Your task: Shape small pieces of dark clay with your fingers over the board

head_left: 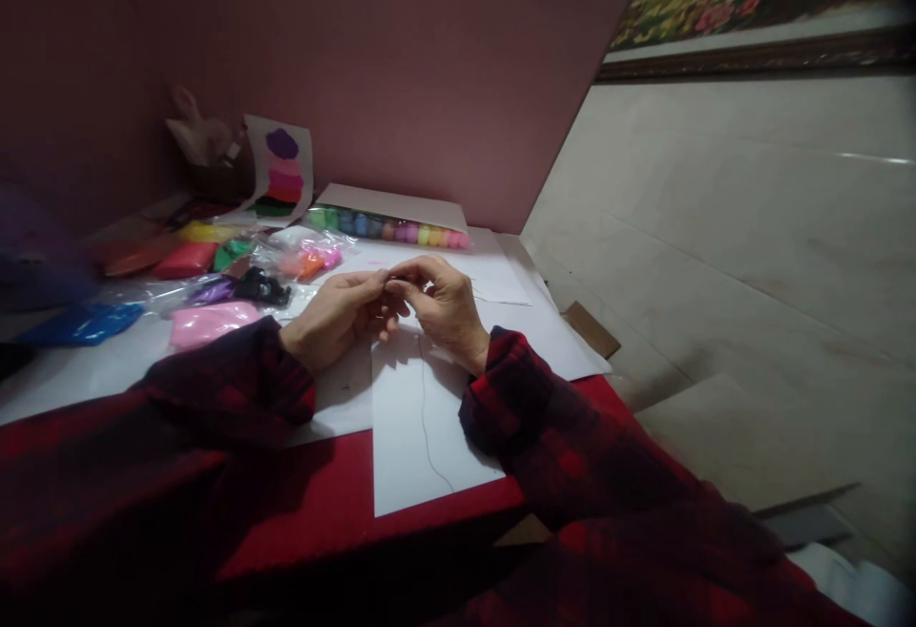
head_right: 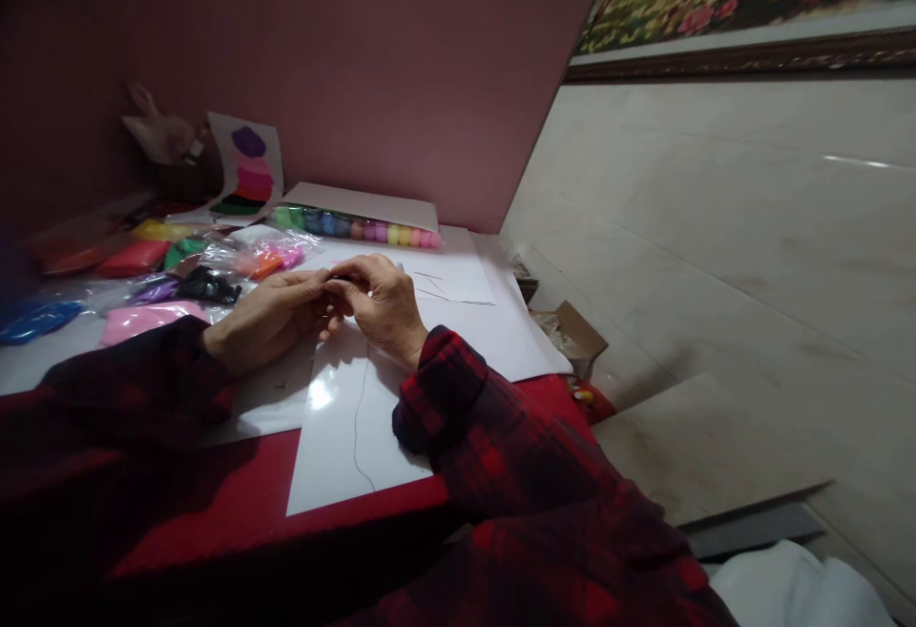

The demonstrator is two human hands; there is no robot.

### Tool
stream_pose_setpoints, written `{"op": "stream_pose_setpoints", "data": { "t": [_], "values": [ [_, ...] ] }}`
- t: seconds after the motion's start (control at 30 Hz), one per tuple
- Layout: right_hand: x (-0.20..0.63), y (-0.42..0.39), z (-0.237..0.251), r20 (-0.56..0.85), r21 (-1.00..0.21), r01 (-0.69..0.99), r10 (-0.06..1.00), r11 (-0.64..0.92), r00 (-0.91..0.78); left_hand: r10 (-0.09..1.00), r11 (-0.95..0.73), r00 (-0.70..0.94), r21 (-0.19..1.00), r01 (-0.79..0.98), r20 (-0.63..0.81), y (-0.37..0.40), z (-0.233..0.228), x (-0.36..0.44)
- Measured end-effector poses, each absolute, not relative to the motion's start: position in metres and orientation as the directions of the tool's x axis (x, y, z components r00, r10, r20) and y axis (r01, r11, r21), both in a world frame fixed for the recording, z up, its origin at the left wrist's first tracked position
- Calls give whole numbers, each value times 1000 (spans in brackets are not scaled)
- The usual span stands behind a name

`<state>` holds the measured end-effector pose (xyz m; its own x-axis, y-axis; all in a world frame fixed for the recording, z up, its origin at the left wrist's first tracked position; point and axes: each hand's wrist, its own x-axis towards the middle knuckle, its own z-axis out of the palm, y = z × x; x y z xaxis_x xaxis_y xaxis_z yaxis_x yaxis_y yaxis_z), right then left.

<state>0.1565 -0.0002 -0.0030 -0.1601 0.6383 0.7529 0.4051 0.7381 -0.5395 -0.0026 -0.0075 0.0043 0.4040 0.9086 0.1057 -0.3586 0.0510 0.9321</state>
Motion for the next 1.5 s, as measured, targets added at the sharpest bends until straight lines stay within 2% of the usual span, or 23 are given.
{"op": "stream_pose_setpoints", "data": {
  "t": [0.4, 0.77, 0.93, 1.2, 1.5],
  "values": [
    [157, 3, -7, 768, -499, 450, 619, 740, -166, 911, 54, 400, 929, -366, 105, -6, 3, -4],
    [157, 2, -7, 738, -509, 448, 640, 735, -213, 951, -61, 267, 940, -335, 156, -7, 3, -3],
    [156, -1, -5, 736, -500, 477, 645, 722, -204, 944, -130, 262, 954, -269, 202, -7, 4, -2],
    [156, -3, -3, 748, -447, 493, 614, 746, -252, 945, -90, 275, 950, -299, 176, -7, 3, -3],
    [157, -2, -3, 739, -443, 528, 629, 725, -243, 952, -92, 250, 943, -320, 178, -8, 5, -1]
  ]
}}
